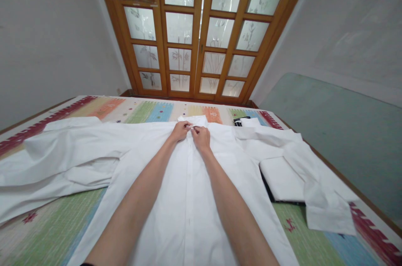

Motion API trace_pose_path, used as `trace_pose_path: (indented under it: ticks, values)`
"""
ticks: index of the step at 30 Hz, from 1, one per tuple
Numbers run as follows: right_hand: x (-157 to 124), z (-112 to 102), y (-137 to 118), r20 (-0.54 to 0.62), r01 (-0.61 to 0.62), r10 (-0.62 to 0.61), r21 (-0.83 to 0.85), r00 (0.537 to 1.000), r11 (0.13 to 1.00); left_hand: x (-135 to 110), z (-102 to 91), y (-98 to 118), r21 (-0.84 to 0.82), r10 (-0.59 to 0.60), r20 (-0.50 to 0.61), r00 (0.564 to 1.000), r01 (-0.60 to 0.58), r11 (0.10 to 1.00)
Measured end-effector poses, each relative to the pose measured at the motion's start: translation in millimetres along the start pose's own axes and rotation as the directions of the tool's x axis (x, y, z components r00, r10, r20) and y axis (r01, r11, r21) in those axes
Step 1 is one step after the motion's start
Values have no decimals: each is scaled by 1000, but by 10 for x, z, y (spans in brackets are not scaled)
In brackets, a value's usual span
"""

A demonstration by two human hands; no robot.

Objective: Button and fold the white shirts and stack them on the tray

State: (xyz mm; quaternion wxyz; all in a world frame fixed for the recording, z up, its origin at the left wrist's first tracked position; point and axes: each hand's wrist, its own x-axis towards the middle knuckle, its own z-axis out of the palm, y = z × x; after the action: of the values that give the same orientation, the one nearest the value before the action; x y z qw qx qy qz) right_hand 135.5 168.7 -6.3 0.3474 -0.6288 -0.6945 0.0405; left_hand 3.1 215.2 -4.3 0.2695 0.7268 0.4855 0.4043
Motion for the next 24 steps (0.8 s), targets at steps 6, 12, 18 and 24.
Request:
trace_pose_path:
  ticks: [6, 12, 18, 24]
  values:
    - [-2, 19, 7, -38, -5, 7, 57, 999, 998, -19, 3, 34, -20, 19, 10, 1000, -19, 1000]
    - [-5, 37, -11, -99, -63, 83, 187, 992, 980, -52, -9, 72, -35, 35, 10, 999, -34, 999]
    - [4, 10, 14, -87, -68, 101, 320, 991, 945, -56, -56, 66, -71, 45, 25, 999, -43, 997]
    - [10, -14, 2, -70, -125, 170, 423, 983, 897, -70, -70, 41, -284, 40, 68, 997, -19, 959]
